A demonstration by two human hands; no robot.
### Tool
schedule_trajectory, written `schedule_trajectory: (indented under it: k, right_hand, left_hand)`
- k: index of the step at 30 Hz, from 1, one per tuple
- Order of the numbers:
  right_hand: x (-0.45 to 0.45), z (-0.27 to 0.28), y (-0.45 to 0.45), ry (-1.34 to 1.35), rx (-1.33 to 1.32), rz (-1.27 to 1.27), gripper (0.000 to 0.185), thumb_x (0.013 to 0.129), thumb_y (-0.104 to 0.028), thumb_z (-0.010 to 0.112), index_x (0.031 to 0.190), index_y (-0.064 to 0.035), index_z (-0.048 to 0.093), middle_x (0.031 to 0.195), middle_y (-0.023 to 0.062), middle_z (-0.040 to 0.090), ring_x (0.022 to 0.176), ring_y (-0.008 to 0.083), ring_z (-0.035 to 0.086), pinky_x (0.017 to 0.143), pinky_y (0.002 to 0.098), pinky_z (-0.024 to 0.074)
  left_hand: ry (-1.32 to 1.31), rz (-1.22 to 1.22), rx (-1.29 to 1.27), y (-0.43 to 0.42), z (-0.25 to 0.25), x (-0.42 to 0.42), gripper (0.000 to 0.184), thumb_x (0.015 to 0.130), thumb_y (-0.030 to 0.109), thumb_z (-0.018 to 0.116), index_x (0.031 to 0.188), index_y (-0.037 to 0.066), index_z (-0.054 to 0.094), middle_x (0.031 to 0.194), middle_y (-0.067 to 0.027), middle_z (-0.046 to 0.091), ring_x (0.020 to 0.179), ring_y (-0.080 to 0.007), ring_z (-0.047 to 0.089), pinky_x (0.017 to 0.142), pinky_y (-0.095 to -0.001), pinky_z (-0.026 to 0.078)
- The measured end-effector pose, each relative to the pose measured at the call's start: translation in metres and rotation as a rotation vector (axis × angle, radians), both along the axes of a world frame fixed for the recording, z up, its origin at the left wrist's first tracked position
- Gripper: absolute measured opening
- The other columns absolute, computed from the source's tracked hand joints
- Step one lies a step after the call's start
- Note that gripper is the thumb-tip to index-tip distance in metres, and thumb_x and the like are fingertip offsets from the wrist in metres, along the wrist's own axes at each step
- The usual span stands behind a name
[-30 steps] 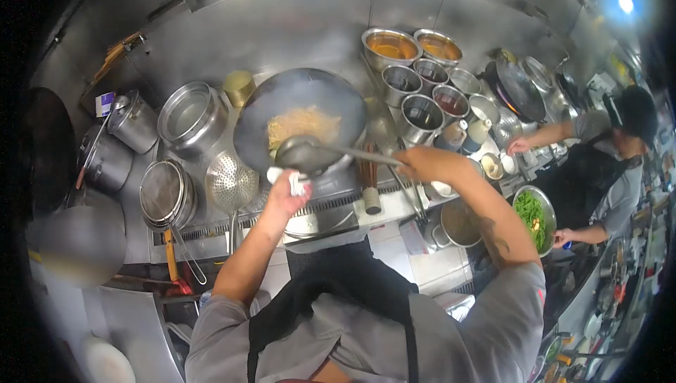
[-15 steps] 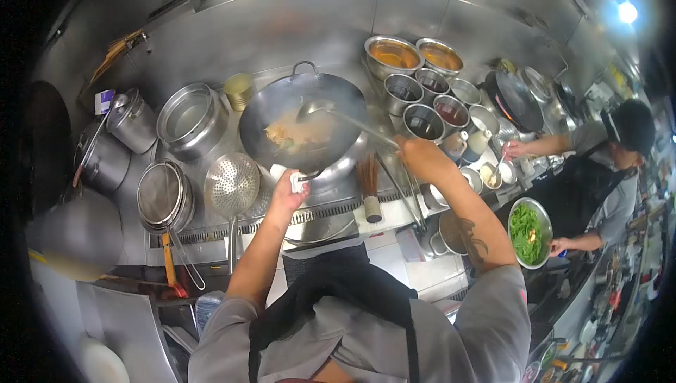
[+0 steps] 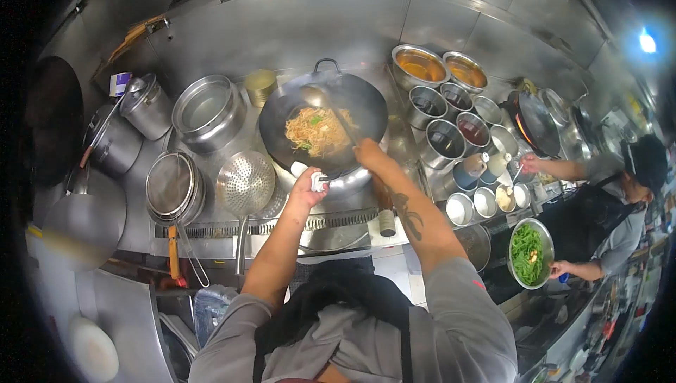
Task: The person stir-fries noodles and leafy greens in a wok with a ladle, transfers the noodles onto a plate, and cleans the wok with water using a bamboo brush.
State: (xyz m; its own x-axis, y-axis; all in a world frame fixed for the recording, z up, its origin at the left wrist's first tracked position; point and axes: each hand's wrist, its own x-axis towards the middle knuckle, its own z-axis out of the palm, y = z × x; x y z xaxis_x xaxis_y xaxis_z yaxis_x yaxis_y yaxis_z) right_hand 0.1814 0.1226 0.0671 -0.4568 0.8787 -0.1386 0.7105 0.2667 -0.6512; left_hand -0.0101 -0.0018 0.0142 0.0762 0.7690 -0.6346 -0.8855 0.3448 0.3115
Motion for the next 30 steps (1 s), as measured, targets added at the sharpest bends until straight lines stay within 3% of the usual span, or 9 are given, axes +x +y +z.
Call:
schedule_trajectory:
  k: [2, 6, 8, 11, 14, 20, 22, 24, 30]
  right_hand:
    - [-0.008, 0.022, -0.037, 0.028, -0.152, 0.093, 0.029, 0.091, -0.019, 0.053, 0.113, -0.0002, 0.053, 0.07, 0.0169, 0.061, 0.049, 0.0259, 0.057, 0.049, 0.0417, 0.0464]
    - [0.08, 0.009, -0.057, 0.069, 0.461, 0.49, 0.032, 0.09, -0.017, 0.054, 0.12, -0.0046, 0.051, 0.079, 0.0187, 0.063, 0.062, 0.0305, 0.061, 0.058, 0.0413, 0.0485]
    - [0.109, 0.082, -0.081, -0.256, 0.191, 0.308, 0.035, 0.089, -0.017, 0.056, 0.121, -0.0047, 0.05, 0.087, 0.022, 0.063, 0.075, 0.0373, 0.063, 0.066, 0.0437, 0.0488]
    - [0.135, 0.095, -0.076, -0.454, 0.46, 0.36, 0.038, 0.089, -0.019, 0.057, 0.123, -0.0043, 0.05, 0.088, 0.0242, 0.062, 0.078, 0.0412, 0.061, 0.069, 0.0462, 0.048]
    - [0.139, 0.121, -0.105, -0.254, 0.473, 0.371, 0.033, 0.089, -0.017, 0.053, 0.119, -0.0025, 0.053, 0.089, 0.0247, 0.063, 0.082, 0.0405, 0.062, 0.071, 0.0473, 0.0482]
    - [0.163, 0.161, -0.138, -0.181, 0.136, 0.517, 0.034, 0.091, -0.024, 0.054, 0.12, -0.007, 0.054, 0.087, 0.0186, 0.064, 0.075, 0.0315, 0.063, 0.071, 0.0407, 0.0485]
    - [0.162, 0.184, -0.141, -0.242, -0.139, 0.459, 0.032, 0.091, -0.025, 0.053, 0.118, -0.0075, 0.055, 0.08, 0.0161, 0.063, 0.069, 0.0245, 0.063, 0.068, 0.0382, 0.0489]
    - [0.162, 0.162, -0.122, -0.283, -0.184, 0.39, 0.031, 0.092, -0.025, 0.053, 0.117, -0.0067, 0.056, 0.075, 0.0145, 0.062, 0.064, 0.0185, 0.061, 0.065, 0.0362, 0.0486]
    - [0.143, 0.11, -0.113, -0.228, 0.177, 0.36, 0.029, 0.09, -0.021, 0.054, 0.112, -0.0023, 0.055, 0.088, 0.0232, 0.063, 0.084, 0.039, 0.062, 0.074, 0.045, 0.0475]
  left_hand:
    - [0.006, -0.019, -0.003, 0.002, -0.001, 0.0, 0.008, 0.08, 0.017, 0.061, 0.079, 0.013, 0.055, 0.07, -0.0046, 0.057, 0.061, -0.0197, 0.054, 0.048, -0.0305, 0.045]
    - [0.042, -0.016, 0.02, 0.0, -0.001, -0.001, 0.009, 0.079, 0.015, 0.061, 0.083, 0.012, 0.054, 0.076, -0.0058, 0.057, 0.068, -0.0205, 0.054, 0.053, -0.0331, 0.046]
    - [0.028, 0.022, 0.011, 0.008, -0.01, -0.003, 0.008, 0.08, 0.015, 0.059, 0.084, 0.011, 0.053, 0.077, -0.0069, 0.058, 0.068, -0.0209, 0.054, 0.052, -0.0331, 0.046]
    - [0.002, 0.072, 0.04, -0.022, 0.011, 0.021, 0.006, 0.083, 0.015, 0.055, 0.086, 0.011, 0.053, 0.077, -0.0079, 0.057, 0.067, -0.0215, 0.054, 0.05, -0.0325, 0.046]
    - [-0.022, 0.053, 0.007, -0.062, 0.058, 0.039, 0.005, 0.084, 0.016, 0.055, 0.085, 0.012, 0.053, 0.077, -0.0071, 0.056, 0.067, -0.0218, 0.054, 0.051, -0.0325, 0.046]
    - [0.009, 0.047, 0.033, -0.054, 0.036, 0.03, 0.006, 0.083, 0.016, 0.053, 0.083, 0.01, 0.053, 0.071, -0.0061, 0.056, 0.059, -0.022, 0.053, 0.048, -0.031, 0.046]
    - [0.014, -0.001, -0.026, -0.089, 0.095, 0.051, 0.005, 0.084, 0.017, 0.053, 0.081, 0.012, 0.053, 0.071, -0.0067, 0.056, 0.061, -0.0221, 0.054, 0.048, -0.03, 0.046]
    - [0.003, 0.037, -0.051, -0.083, 0.087, 0.047, 0.005, 0.083, 0.016, 0.055, 0.085, 0.012, 0.052, 0.074, -0.0052, 0.053, 0.063, -0.0202, 0.052, 0.051, -0.0315, 0.046]
    - [-0.035, 0.063, 0.048, -0.133, -0.018, 0.061, 0.007, 0.081, 0.017, 0.058, 0.08, 0.011, 0.054, 0.065, -0.0068, 0.055, 0.058, -0.0207, 0.056, 0.048, -0.0321, 0.046]
